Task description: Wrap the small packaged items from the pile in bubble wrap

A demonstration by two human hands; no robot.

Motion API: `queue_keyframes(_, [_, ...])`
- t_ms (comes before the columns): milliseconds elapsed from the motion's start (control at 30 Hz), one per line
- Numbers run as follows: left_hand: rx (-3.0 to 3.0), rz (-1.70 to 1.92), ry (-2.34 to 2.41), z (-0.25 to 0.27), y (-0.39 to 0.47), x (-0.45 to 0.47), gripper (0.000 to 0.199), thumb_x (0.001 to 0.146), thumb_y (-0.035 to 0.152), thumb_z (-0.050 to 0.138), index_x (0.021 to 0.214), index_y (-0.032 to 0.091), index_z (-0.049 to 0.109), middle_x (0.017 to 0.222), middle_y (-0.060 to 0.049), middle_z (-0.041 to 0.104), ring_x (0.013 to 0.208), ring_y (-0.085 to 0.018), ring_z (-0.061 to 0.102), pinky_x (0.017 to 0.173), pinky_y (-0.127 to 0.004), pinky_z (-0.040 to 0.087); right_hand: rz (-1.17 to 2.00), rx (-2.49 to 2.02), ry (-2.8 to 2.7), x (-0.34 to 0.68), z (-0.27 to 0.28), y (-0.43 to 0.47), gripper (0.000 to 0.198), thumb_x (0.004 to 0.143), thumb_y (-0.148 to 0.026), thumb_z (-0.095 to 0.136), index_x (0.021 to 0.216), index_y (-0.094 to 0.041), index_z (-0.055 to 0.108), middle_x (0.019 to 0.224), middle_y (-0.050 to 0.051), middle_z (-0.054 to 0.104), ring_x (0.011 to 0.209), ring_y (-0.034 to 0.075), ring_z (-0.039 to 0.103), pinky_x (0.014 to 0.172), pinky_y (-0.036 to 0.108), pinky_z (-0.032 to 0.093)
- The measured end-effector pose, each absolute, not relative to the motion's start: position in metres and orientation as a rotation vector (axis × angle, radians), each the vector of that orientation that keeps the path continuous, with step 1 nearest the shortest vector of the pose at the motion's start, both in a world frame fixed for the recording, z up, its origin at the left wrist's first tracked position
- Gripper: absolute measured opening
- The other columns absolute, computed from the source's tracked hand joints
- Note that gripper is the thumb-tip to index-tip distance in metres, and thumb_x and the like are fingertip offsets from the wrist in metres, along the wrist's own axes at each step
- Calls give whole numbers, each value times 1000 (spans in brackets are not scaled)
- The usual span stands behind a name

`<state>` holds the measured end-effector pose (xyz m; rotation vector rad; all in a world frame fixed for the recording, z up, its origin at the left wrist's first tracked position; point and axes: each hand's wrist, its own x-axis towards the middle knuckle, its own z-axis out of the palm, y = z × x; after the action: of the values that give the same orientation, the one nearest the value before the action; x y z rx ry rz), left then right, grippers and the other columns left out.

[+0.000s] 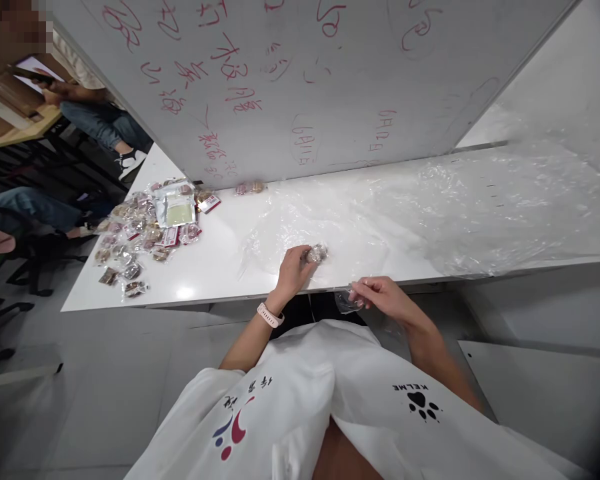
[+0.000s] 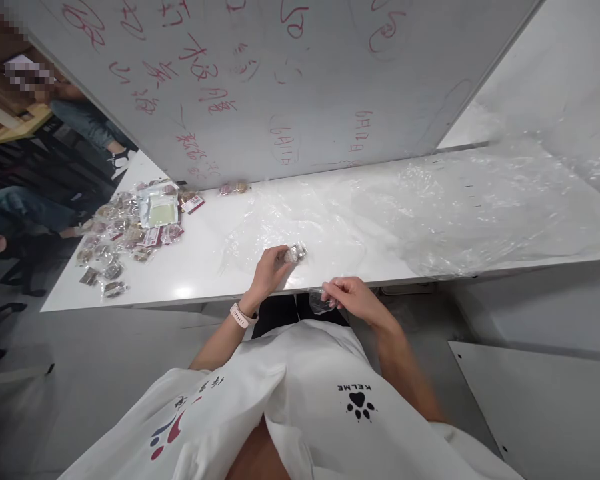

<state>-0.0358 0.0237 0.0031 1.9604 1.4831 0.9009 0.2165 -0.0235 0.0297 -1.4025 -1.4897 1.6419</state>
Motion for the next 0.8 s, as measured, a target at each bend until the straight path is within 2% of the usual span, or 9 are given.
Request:
queue_keyframes(100, [2000,955,1417,3,25,-37,32,91,29,63,123,23,58,120,-10,65,115,-24,57,97,-40,49,1471,-1269,-1734,211,73,8,45,90,-57,57,73,-19,72,80,5,70,66,14,57,64,27,47])
queue_keyframes(200, [2038,1008,1348,1,27,-39,30,92,27,61,122,22,60,125,-10,65,118,-24,56,102,-42,47,1348,-1095,-1930,190,93,51,43,92,-56,55,82,-19,75,88,5,72,80,17,61,75,29,47])
queue_keyframes(367, [2039,976,1348,-3,23,-46,29,94,26,57,123,24,61,128,-10,64,124,-25,54,104,-45,47,1424,-985,-2134,146,59,107,50,95,-59,44,106,-21,74,114,8,71,106,23,62,95,37,45])
queue_keyframes(533, [1832,1320,1673,8,4,-40,30,101,30,40,125,22,55,135,-14,57,131,-25,51,108,-48,44,1380,-1135,-2063,136,20,112,61,99,-64,29,118,-23,70,124,8,66,116,24,58,103,43,42])
queue_keyframes(600, [1975,1313,1623,14,1,-33,31,98,32,46,127,23,52,138,-14,55,135,-27,46,111,-51,39,1362,-1121,-2047,137,18,109,61,99,-64,29,117,-23,71,123,8,67,119,24,57,106,44,41])
queue_keyframes(700, [2191,1043,1414,15,3,-24,55,88,32,63,138,24,41,143,-15,50,138,-31,43,115,-55,34,1453,-1110,-1976,141,20,107,60,99,-64,31,122,-24,69,127,8,66,120,24,57,105,43,43])
queue_keyframes(800, [2127,914,1439,7,7,-31,63,85,26,65,141,20,38,138,-17,53,131,-32,48,110,-52,39,1560,-1061,-1938,153,23,104,59,97,-63,36,136,-25,60,138,9,59,122,24,57,101,40,48])
